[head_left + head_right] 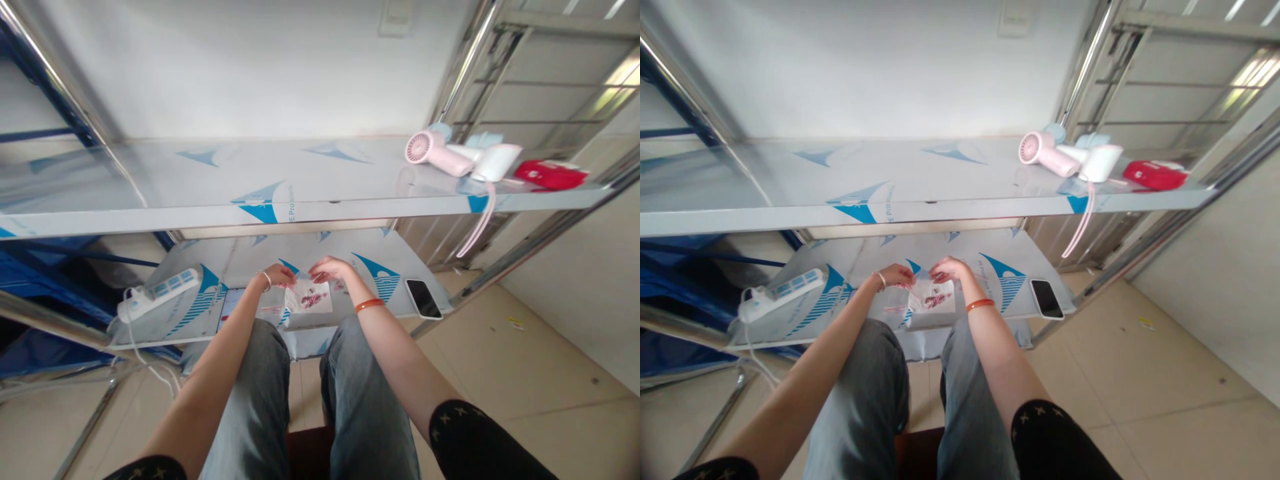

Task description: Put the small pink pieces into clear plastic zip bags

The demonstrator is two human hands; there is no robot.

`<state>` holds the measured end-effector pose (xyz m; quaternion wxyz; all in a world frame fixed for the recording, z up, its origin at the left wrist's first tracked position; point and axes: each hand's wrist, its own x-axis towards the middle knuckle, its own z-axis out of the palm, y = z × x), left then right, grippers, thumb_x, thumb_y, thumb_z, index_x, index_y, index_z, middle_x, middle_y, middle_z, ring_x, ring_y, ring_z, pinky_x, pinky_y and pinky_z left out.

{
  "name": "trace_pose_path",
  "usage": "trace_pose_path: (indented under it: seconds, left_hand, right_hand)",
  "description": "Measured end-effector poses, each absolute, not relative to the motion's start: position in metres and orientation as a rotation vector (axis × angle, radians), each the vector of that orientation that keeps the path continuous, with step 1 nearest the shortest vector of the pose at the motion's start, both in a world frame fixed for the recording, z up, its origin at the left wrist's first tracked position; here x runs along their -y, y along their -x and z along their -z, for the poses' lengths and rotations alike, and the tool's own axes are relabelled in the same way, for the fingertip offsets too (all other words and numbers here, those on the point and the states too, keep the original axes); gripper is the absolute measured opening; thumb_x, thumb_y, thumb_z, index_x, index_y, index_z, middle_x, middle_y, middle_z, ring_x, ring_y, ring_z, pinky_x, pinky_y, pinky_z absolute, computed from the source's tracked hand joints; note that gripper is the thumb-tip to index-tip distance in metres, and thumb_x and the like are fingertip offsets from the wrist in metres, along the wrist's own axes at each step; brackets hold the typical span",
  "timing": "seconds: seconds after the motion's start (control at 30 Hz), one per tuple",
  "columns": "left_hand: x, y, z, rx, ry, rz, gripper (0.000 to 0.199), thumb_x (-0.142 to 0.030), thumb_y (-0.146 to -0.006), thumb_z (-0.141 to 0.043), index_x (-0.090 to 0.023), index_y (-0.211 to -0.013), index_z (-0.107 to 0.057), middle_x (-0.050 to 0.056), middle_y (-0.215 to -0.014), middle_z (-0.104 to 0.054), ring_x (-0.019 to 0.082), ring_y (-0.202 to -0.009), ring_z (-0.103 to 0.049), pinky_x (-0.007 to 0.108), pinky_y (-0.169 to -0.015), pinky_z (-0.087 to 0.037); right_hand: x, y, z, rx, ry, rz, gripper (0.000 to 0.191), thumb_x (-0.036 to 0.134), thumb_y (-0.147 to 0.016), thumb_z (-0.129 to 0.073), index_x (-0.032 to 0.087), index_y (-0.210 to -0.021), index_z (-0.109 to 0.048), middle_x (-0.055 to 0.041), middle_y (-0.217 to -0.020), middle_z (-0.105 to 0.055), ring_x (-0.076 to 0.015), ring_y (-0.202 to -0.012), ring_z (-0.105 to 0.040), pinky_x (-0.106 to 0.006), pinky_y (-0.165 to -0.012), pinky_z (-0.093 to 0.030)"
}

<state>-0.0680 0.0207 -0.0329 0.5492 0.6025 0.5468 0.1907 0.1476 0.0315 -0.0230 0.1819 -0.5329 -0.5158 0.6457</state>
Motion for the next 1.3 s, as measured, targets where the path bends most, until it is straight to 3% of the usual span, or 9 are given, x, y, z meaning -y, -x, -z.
trace_pose_path:
  seconds: [0.13,0.37,0.5,0.63,0.93,1.17,1.3]
  left_hand:
    - [-0.008,0.073,0.029,-1.342,-1.459,-0.441,0.011,-0.011,-0.06,-0.074,-0.014,-0.06,-0.063,0.001,-0.054,-0.061,0.013,-0.053,-0.057,0.022,-0.053,-0.044]
    - [0.001,0.065,0.03,-1.266,-1.48,-0.534,0.015,-0.026,-0.069,-0.072,-0.014,-0.077,-0.067,0.004,-0.069,-0.068,0.015,-0.06,-0.062,0.021,-0.052,-0.044]
    - [-0.001,0.058,0.026,-1.259,-1.49,-0.707,0.013,-0.025,-0.071,-0.068,-0.013,-0.065,-0.065,0.001,-0.055,-0.063,0.011,-0.051,-0.058,0.019,-0.05,-0.043]
    - [0.005,0.055,0.018,-1.285,-1.458,-0.95,0.021,-0.035,-0.07,-0.068,-0.014,-0.067,-0.064,0.0,-0.056,-0.065,0.01,-0.049,-0.057,0.019,-0.048,-0.044]
    - [0.013,0.051,0.007,-1.229,-1.4,-1.194,0.037,-0.048,-0.062,-0.073,-0.013,-0.07,-0.066,0.004,-0.062,-0.069,0.011,-0.051,-0.057,0.021,-0.052,-0.045]
    - [0.013,0.055,0.011,-1.199,-1.399,-0.997,0.039,-0.046,-0.056,-0.078,-0.012,-0.071,-0.066,0.005,-0.063,-0.069,0.014,-0.054,-0.061,0.024,-0.054,-0.048]
    - [0.013,0.056,0.012,-1.276,-1.334,-0.998,0.036,-0.044,-0.058,-0.078,-0.013,-0.07,-0.066,0.005,-0.066,-0.07,0.015,-0.057,-0.064,0.023,-0.053,-0.046]
  right_hand:
    - [-0.028,-0.149,0.019,1.564,1.545,-1.765,0.006,0.009,-0.073,-0.069,0.011,-0.077,-0.064,-0.0032,-0.065,-0.068,-0.0114,-0.051,-0.063,-0.022,-0.058,-0.053]
    - [-0.02,-0.137,0.014,1.942,1.533,-1.632,0.008,0.008,-0.074,-0.066,0.012,-0.08,-0.069,-0.0012,-0.062,-0.066,-0.0099,-0.051,-0.062,-0.017,-0.052,-0.047]
    - [-0.007,-0.132,0.003,1.924,1.455,-1.513,0.005,0.017,-0.077,-0.067,0.012,-0.079,-0.067,-0.0017,-0.066,-0.067,-0.0083,-0.053,-0.061,-0.015,-0.051,-0.045]
    - [0.008,-0.136,-0.006,1.761,1.393,-1.531,0.018,0.03,-0.08,-0.067,0.013,-0.081,-0.063,-0.004,-0.074,-0.069,-0.0088,-0.055,-0.061,-0.016,-0.051,-0.046]
    - [0.005,-0.141,0.001,1.76,1.242,-1.617,0.007,0.019,-0.082,-0.061,0.012,-0.078,-0.061,-0.0032,-0.071,-0.069,-0.0086,-0.056,-0.062,-0.017,-0.054,-0.046]
    - [0.015,-0.144,-0.013,1.764,1.431,-1.485,0.01,0.023,-0.084,-0.061,0.013,-0.081,-0.062,-0.0032,-0.076,-0.07,-0.0065,-0.056,-0.059,-0.015,-0.053,-0.044]
    - [0.013,-0.144,-0.006,1.849,1.404,-1.681,0.021,0.031,-0.075,-0.072,0.011,-0.078,-0.065,-0.0048,-0.073,-0.07,-0.01,-0.058,-0.062,-0.017,-0.051,-0.045]
